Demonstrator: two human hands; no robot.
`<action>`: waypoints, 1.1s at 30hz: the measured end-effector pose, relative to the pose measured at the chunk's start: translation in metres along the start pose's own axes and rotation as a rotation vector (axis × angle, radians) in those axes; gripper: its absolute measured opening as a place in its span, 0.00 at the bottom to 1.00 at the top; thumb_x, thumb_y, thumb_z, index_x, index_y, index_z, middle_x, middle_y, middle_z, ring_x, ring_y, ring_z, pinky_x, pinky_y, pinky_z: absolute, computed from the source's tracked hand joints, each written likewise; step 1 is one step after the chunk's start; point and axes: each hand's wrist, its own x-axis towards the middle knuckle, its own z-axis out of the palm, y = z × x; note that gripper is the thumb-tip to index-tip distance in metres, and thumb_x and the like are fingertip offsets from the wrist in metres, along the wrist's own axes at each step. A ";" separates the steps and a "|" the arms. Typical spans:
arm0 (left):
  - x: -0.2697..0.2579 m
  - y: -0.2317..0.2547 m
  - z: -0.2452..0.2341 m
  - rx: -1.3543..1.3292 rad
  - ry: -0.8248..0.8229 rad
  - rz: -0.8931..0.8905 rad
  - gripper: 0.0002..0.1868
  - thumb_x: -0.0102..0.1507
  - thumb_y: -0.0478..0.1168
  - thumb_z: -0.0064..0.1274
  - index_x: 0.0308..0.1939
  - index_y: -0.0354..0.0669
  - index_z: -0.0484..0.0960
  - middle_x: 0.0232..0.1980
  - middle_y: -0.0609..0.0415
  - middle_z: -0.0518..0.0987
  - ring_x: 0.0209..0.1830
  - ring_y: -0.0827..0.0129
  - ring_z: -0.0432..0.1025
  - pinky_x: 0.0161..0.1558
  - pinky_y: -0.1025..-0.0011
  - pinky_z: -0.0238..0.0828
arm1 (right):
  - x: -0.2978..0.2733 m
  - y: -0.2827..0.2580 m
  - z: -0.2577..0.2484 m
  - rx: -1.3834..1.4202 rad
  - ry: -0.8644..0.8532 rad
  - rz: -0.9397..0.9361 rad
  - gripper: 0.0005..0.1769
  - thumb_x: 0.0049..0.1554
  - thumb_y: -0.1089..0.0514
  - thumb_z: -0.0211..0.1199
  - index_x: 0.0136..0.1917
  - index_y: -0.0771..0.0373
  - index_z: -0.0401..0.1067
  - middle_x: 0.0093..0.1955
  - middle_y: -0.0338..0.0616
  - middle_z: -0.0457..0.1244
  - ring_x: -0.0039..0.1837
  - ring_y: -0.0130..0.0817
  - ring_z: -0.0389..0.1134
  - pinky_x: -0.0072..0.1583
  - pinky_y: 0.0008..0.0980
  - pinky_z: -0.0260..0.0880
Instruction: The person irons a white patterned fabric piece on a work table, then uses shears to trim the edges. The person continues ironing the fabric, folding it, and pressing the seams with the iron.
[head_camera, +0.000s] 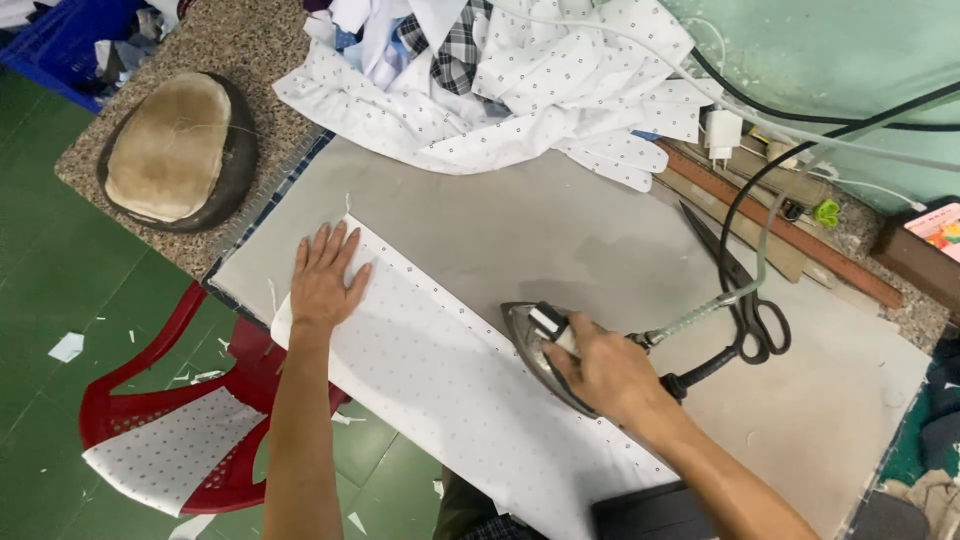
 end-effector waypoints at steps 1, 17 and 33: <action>0.001 0.000 0.000 0.002 -0.006 -0.002 0.34 0.72 0.68 0.26 0.80 0.70 0.58 0.84 0.68 0.53 0.85 0.69 0.44 0.83 0.58 0.28 | 0.003 -0.009 0.008 -0.092 -0.009 -0.052 0.31 0.63 0.35 0.52 0.67 0.59 0.65 0.52 0.59 0.71 0.54 0.57 0.76 0.51 0.49 0.78; 0.002 -0.009 0.009 -0.140 0.132 0.055 0.31 0.71 0.64 0.36 0.77 0.66 0.65 0.81 0.63 0.60 0.83 0.65 0.49 0.81 0.54 0.34 | 0.118 -0.144 0.051 -0.317 0.080 -0.260 0.28 0.67 0.35 0.46 0.53 0.64 0.66 0.38 0.60 0.70 0.42 0.54 0.76 0.44 0.46 0.77; 0.007 -0.021 0.019 -0.233 0.224 0.061 0.30 0.74 0.59 0.33 0.77 0.57 0.66 0.80 0.63 0.62 0.81 0.69 0.51 0.81 0.60 0.30 | 0.183 -0.205 0.045 -0.388 0.215 -0.339 0.25 0.67 0.38 0.45 0.53 0.64 0.63 0.36 0.57 0.68 0.41 0.54 0.76 0.42 0.50 0.78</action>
